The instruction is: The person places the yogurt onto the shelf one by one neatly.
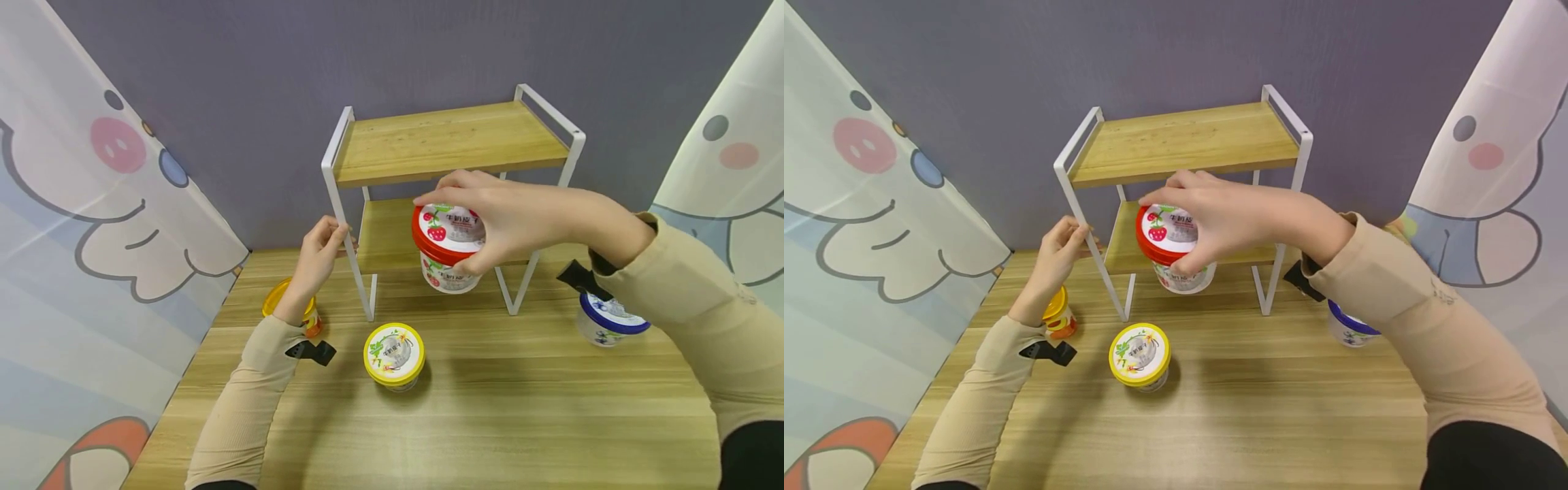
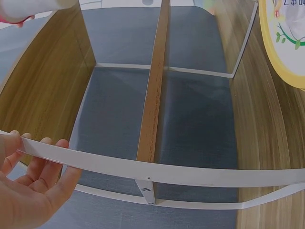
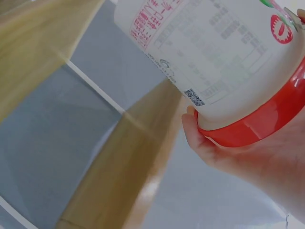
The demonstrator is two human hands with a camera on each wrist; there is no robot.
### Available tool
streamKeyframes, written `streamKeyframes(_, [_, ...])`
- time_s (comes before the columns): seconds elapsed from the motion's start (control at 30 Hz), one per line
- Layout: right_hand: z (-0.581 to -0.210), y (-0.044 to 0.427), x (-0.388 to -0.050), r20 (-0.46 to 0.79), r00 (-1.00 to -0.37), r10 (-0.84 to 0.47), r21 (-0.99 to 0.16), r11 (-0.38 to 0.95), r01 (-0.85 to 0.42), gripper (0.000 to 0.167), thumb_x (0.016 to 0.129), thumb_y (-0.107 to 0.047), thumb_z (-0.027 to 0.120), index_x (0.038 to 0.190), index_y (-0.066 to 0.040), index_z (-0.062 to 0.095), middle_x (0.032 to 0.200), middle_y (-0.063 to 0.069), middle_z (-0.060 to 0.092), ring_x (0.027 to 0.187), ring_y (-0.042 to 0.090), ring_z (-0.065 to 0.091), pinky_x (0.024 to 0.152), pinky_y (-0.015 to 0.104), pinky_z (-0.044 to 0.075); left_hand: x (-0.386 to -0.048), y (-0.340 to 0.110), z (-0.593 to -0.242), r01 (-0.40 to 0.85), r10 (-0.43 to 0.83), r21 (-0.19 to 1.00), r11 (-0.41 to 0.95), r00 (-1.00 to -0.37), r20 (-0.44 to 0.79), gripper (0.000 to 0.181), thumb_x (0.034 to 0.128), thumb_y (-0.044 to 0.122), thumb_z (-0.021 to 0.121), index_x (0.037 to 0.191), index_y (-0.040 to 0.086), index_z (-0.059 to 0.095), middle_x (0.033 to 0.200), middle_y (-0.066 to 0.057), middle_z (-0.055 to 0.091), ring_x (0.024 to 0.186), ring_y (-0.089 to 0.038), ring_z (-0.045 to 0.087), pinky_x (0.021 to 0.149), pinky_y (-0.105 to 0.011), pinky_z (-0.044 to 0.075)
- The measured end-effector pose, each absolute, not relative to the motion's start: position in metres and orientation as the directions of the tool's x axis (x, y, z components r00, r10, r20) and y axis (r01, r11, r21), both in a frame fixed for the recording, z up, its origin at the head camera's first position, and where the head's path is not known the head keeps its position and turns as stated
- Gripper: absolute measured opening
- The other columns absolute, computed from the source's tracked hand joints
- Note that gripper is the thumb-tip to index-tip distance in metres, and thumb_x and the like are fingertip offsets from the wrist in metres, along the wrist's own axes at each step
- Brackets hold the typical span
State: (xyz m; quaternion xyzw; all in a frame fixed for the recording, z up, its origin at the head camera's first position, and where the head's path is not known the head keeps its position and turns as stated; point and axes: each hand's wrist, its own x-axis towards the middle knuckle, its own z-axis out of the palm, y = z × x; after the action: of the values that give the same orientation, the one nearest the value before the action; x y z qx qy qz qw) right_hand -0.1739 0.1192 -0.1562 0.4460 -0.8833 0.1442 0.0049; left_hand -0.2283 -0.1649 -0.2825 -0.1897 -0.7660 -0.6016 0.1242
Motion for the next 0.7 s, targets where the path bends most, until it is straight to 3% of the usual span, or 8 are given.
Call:
streamKeyframes(0.2, [-0.135, 0.111, -0.179, 0.145, -0.587, -0.797, -0.261, 0.542, -0.799, 0.074, 0.067, -0.029, 0.073, 0.131, -0.014, 0.039, 0.117, 0.006, 0.04, 0.098, 0.017, 0.044, 0.076, 0.031, 0.047, -0.229, -0.165, -0.282, 0.443, 0.148, 0.873, 0.206, -0.896, 0.419, 0.024, 0.0942, 0.014, 0.042, 0.098, -0.009, 0.048, 0.079, 0.0, 0.055, 0.08, -0.03, 0.06, 0.073, -0.038, 0.053])
streamKeyframes(0.47, [-0.11, 0.095, -0.184, 0.109, -0.612, -0.783, -0.28, 0.566, -0.775, 0.071, 0.071, -0.025, 0.07, 0.133, -0.014, 0.036, 0.118, 0.007, 0.037, 0.099, 0.019, 0.045, 0.079, 0.032, 0.047, -0.23, -0.166, -0.283, 0.438, 0.145, 0.876, 0.202, -0.898, 0.416, 0.026, 0.0941, 0.016, 0.041, 0.098, -0.009, 0.047, 0.084, -0.014, 0.056, 0.074, -0.011, 0.061, 0.07, -0.029, 0.054])
streamKeyframes(0.63, [-0.096, 0.087, -0.186, 0.099, -0.65, -0.753, -0.267, 0.609, -0.747, 0.068, 0.073, -0.027, 0.067, 0.133, -0.017, 0.036, 0.12, 0.007, 0.037, 0.097, 0.02, 0.045, 0.077, 0.031, 0.047, -0.23, -0.165, -0.283, 0.437, 0.139, 0.876, 0.205, -0.899, 0.416, 0.025, 0.094, 0.015, 0.042, 0.098, -0.009, 0.047, 0.08, -0.002, 0.056, 0.076, -0.018, 0.062, 0.072, -0.032, 0.053])
streamKeyframes(0.7, [-0.09, 0.085, -0.187, 0.104, -0.658, -0.746, -0.247, 0.621, -0.744, 0.067, 0.074, -0.029, 0.065, 0.133, -0.017, 0.036, 0.12, 0.008, 0.037, 0.097, 0.021, 0.044, 0.076, 0.032, 0.047, -0.23, -0.165, -0.283, 0.437, 0.135, 0.877, 0.2, -0.899, 0.417, 0.025, 0.094, 0.014, 0.042, 0.098, -0.009, 0.047, 0.08, -0.004, 0.057, 0.077, -0.023, 0.062, 0.073, -0.035, 0.053])
